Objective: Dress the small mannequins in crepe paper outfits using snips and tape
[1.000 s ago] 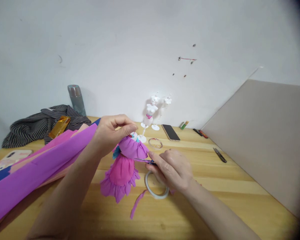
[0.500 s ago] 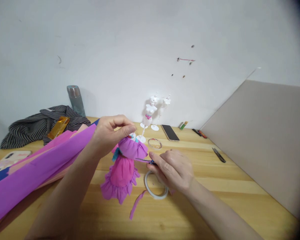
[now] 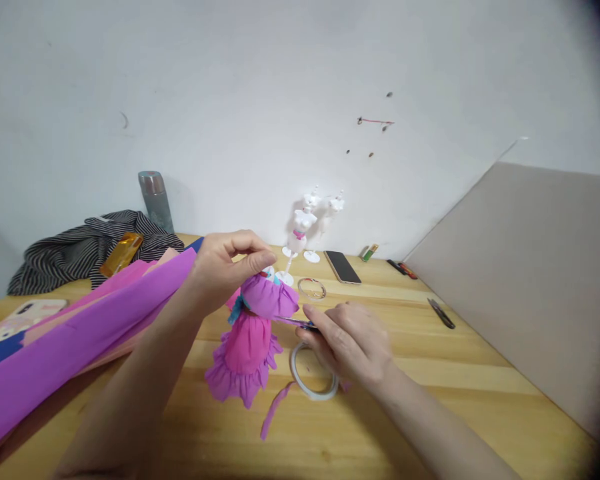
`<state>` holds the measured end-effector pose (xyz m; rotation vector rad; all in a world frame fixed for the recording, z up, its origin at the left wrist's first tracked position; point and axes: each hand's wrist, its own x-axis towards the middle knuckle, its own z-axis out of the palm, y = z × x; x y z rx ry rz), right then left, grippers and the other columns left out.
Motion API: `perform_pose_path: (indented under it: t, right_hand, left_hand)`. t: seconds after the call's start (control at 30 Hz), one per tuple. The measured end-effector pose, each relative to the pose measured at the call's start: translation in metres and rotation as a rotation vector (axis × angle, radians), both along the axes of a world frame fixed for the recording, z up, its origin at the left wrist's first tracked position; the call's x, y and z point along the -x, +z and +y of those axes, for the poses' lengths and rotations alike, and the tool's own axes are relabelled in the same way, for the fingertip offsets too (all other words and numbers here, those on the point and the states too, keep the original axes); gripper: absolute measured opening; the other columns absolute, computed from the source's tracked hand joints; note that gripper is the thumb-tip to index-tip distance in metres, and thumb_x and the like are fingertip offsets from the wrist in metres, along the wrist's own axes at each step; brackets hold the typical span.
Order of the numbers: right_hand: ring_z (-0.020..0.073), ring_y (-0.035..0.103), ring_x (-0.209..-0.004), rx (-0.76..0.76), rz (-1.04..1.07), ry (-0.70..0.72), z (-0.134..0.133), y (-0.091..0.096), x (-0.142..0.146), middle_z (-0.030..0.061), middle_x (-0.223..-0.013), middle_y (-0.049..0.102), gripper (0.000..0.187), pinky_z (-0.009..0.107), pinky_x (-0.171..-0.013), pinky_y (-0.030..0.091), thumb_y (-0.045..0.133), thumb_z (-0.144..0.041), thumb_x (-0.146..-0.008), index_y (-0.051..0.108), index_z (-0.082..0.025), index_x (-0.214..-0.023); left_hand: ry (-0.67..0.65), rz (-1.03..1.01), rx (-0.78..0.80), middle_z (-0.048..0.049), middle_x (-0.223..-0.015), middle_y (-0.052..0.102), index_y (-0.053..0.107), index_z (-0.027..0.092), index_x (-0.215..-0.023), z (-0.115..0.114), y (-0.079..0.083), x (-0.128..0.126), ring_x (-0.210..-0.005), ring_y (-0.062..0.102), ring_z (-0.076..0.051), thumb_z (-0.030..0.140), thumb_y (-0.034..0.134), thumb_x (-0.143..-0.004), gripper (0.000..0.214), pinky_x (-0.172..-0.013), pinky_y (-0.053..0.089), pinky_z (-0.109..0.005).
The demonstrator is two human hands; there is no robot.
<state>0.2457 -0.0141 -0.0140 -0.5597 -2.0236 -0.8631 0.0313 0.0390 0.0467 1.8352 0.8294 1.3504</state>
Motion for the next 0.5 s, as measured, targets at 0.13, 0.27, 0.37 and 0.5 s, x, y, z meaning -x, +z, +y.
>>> perform_pose_path:
  t: [0.13,0.27,0.37,0.5]
  right_hand:
    - [0.0125,0.048,-0.051,0.003,0.032,0.024,0.0015,-0.0002,0.0048,0.0013,-0.059,0.058,0.021,0.027,-0.049,0.033,0.06,-0.019,-0.091,0.061,-0.005,-0.106]
    - [0.0129,0.05,-0.052,0.016,0.048,0.038,0.0031,-0.0034,0.0066,0.0023,-0.059,0.058,0.023,0.026,-0.048,0.032,0.062,-0.018,-0.089,0.061,-0.005,-0.108]
    - [0.0129,0.05,-0.051,0.015,0.062,0.025,0.0026,-0.0058,0.0051,0.0018,-0.06,0.058,0.025,0.026,-0.047,0.032,0.061,-0.018,-0.089,0.061,-0.006,-0.111]
    - [0.0131,0.048,-0.05,0.026,0.078,0.018,0.0013,-0.006,0.0044,0.0021,-0.06,0.058,0.024,0.026,-0.047,0.032,0.06,-0.019,-0.09,0.061,-0.006,-0.11]
  left_hand:
    - [-0.001,0.001,0.007,-0.0028,-0.064,0.068,0.07,0.014,-0.064,-0.0008,0.0007,-0.0003,-0.061,0.055,-0.012,0.024,0.067,-0.074,0.015,-0.06,0.044,-0.024]
    - [0.002,0.003,-0.007,-0.0019,-0.064,0.067,0.07,0.014,-0.065,0.0,0.0002,0.0002,-0.061,0.056,-0.011,0.024,0.068,-0.075,0.014,-0.06,0.045,-0.024]
    - [0.007,-0.004,-0.01,-0.0017,-0.062,0.066,0.07,0.015,-0.064,0.0006,0.0001,0.0001,-0.06,0.056,-0.012,0.024,0.068,-0.074,0.015,-0.059,0.046,-0.023]
    - [0.004,-0.023,0.002,-0.0019,-0.06,0.066,0.07,0.014,-0.062,-0.0012,0.0022,-0.0012,-0.059,0.057,-0.012,0.024,0.068,-0.073,0.014,-0.057,0.047,-0.023]
